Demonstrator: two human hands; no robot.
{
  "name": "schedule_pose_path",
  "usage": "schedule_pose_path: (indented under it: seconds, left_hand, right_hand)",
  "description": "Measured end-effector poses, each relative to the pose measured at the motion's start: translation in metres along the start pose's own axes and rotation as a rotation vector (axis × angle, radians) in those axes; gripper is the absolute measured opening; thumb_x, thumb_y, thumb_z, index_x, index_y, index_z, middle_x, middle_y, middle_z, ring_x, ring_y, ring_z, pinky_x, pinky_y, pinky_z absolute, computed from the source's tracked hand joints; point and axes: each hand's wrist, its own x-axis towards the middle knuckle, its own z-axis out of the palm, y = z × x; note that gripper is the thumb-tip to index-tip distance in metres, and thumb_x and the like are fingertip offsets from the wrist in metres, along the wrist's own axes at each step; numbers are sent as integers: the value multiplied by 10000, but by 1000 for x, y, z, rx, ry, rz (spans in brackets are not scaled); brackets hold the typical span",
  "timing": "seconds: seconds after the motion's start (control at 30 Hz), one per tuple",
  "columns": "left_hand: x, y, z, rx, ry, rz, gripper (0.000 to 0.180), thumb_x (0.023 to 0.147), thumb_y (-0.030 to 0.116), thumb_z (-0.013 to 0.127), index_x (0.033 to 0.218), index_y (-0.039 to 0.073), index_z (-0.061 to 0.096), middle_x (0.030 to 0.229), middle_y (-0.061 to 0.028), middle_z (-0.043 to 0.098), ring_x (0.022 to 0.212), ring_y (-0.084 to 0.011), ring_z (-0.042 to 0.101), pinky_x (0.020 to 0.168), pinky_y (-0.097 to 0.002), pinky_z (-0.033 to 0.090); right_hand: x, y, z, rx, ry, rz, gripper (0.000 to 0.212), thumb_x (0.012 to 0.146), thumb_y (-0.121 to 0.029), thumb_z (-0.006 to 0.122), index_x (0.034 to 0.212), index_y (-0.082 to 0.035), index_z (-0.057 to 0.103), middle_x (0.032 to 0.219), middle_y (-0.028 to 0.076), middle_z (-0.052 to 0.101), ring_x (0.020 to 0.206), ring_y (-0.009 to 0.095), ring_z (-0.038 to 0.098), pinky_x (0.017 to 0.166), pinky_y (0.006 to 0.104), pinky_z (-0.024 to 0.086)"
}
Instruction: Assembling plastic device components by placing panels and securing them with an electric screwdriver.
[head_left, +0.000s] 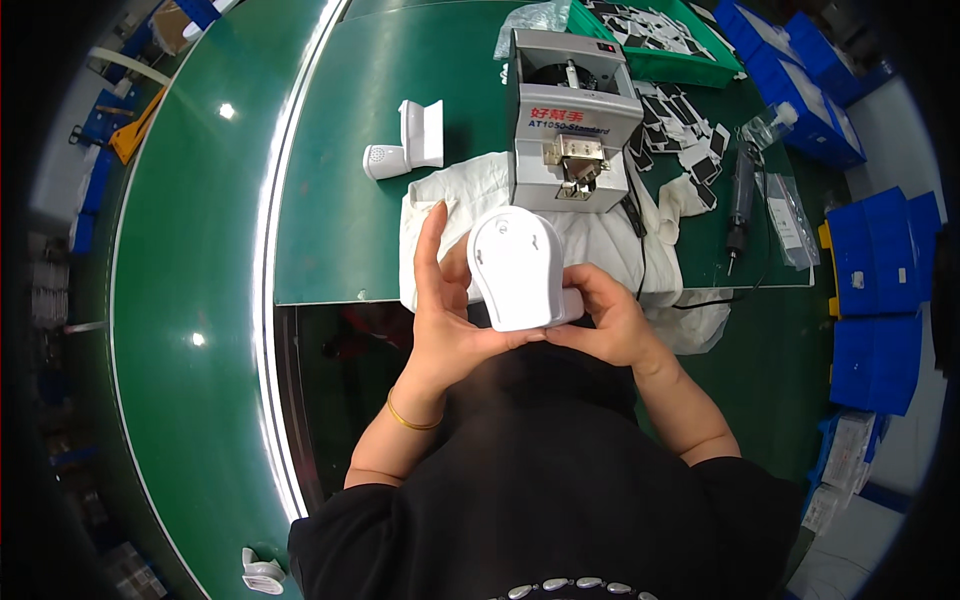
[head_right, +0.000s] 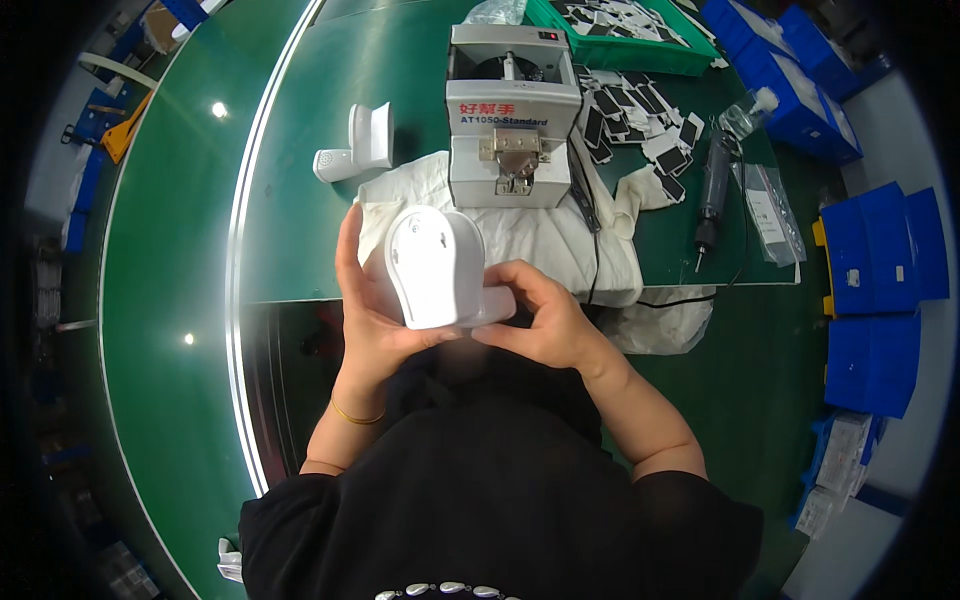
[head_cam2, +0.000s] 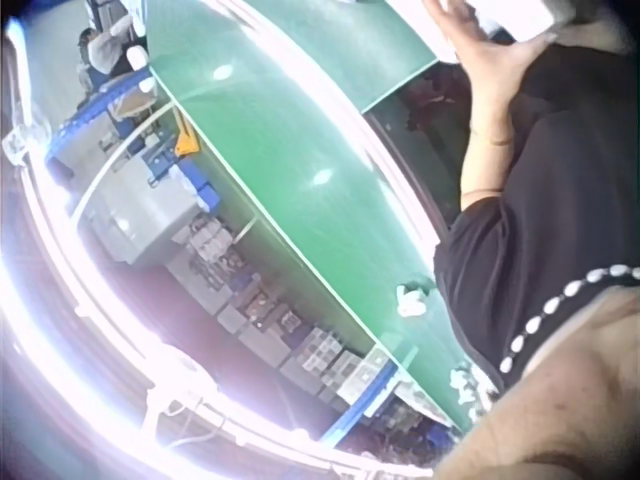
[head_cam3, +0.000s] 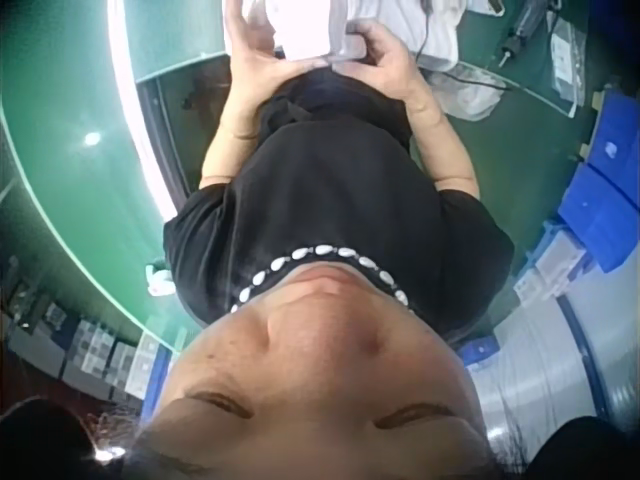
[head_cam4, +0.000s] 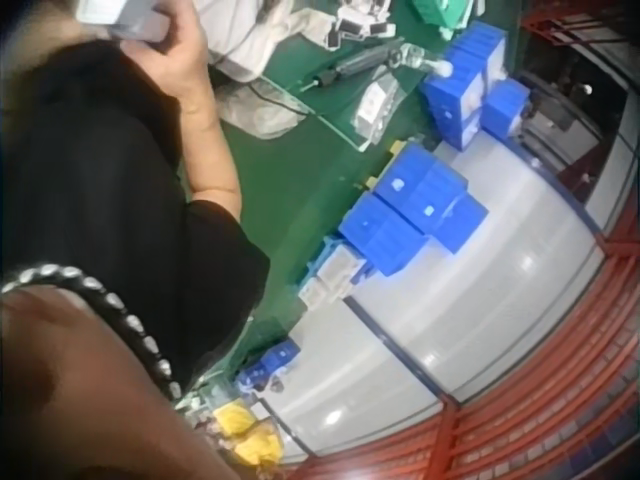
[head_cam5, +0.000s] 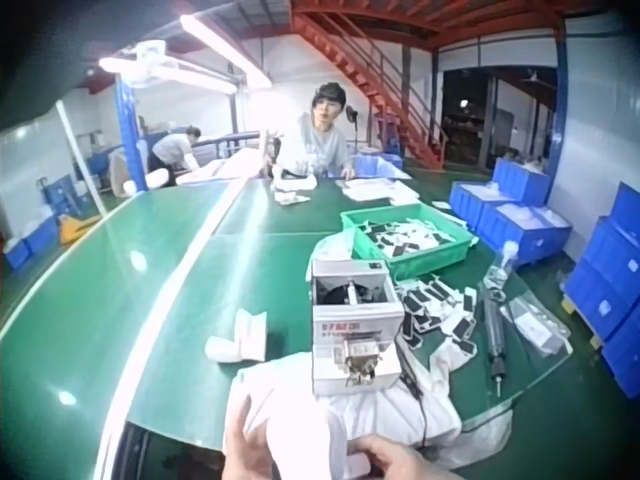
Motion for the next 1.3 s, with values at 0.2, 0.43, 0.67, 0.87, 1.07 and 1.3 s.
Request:
schedule_pose_path:
  seconds: [0.2,0.43,0.67,0.87,1.07,1.3]
  left_hand:
    - [4,23,-19,924,-132,255,931,598,123,923,1428,67,506,1479,-206,445,1324,-387,494,1095,-468,416]
    - [10,26,-75,867,-3,95,529,707,-26,796,1207,28,631,1175,-137,671,919,-256,654,809,-334,543]
    - [71,-14,-366,1094,913,-93,449,845,235,783,1151,-23,579,1068,-150,622,969,-254,606,871,-369,491]
    - [73,-48,-397,1172,1008,-456,617,788,413,784,1227,16,609,1176,-179,696,1126,-363,643,987,-442,497]
    - [22,-13,-381,1402,881,-531,887,768,439,803,1439,-17,446,1408,-239,537,1326,-381,489,1128,-437,390]
    - [-247,160,-386,1957,1299,-1232,785,772,528,775,1401,139,511,1401,-149,560,1299,-330,520,1070,-506,425]
  right_hand:
    - [4,-25,1,94,28,15,549,848,-49,769,1321,26,500,1194,72,602,1108,141,575,965,293,463]
    - [29,-26,13,122,8,-80,672,872,-138,789,1425,39,448,1200,99,630,1068,164,618,950,307,500]
    - [15,-11,6,-69,85,53,405,908,35,647,1307,14,581,1064,88,677,962,147,652,884,273,523]
    - [4,-9,-7,-110,104,62,336,921,22,639,1255,34,602,1013,81,679,903,133,651,849,261,527]
    - [7,-14,-16,-157,84,87,311,930,12,624,1240,40,605,999,82,680,899,133,647,849,263,522]
    - [20,-7,-3,-140,-192,112,323,916,5,651,1233,49,604,1004,80,677,905,127,629,828,233,484]
